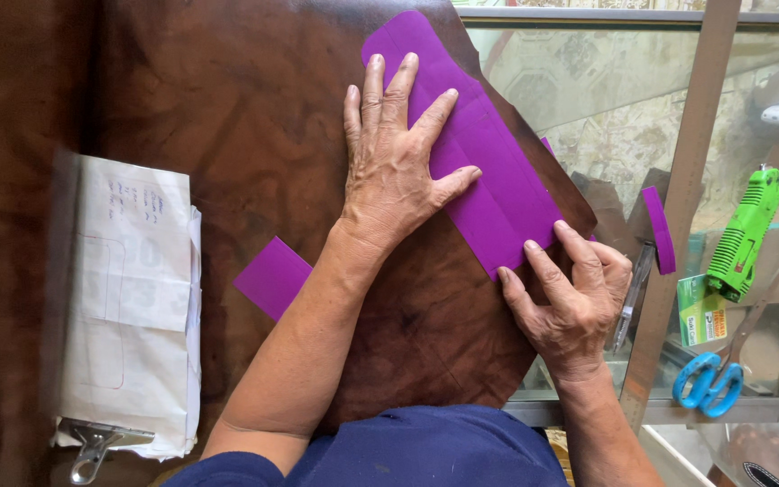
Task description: The person traces a pattern onto purple paper using a pen and ruler, then cuts the paper along the traced lines with scissors. The person repeats the process on a second piece of purple paper.
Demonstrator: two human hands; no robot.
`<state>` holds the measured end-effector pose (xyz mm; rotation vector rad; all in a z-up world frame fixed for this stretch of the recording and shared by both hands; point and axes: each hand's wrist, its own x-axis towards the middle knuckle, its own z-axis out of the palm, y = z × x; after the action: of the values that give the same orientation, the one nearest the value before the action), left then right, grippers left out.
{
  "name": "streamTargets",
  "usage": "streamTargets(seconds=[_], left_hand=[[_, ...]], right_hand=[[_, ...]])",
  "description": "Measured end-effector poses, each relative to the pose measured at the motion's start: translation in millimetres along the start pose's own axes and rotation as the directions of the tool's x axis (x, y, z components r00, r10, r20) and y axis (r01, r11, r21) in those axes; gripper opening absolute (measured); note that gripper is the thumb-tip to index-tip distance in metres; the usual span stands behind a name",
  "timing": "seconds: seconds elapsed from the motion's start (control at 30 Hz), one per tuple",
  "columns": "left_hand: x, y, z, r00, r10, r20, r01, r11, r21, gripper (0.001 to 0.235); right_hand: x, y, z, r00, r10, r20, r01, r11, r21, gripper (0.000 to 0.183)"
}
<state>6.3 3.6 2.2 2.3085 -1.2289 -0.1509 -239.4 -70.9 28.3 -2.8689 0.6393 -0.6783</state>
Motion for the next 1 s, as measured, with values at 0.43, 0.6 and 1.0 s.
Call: streamTargets(seconds=[0.43,0.6,1.0], left_hand=[[-0.3,3.1,2.0,0.999,-0.006,-0.049,0.009,0.998,0.057,0.087],[-0.3,2.4,4.0,0.998,-0.006,-0.066,0.01,0.999,0.053,0.088],[-1.7,1.2,4.3,0.995,-0.007,-0.104,0.009,1.0,0.023,0.088]], right_hand=[[0.7,-1.3,1.0,1.0,0.025,-0.003,-0.025,1.0,0.007,0.031],[0.1,-0.4,1.8,1.0,0.027,-0.012,-0.027,1.0,0.007,0.03],[-0.6,-1.9,2.5,1.0,0.02,-0.024,-0.019,1.0,0.01,0.025]])
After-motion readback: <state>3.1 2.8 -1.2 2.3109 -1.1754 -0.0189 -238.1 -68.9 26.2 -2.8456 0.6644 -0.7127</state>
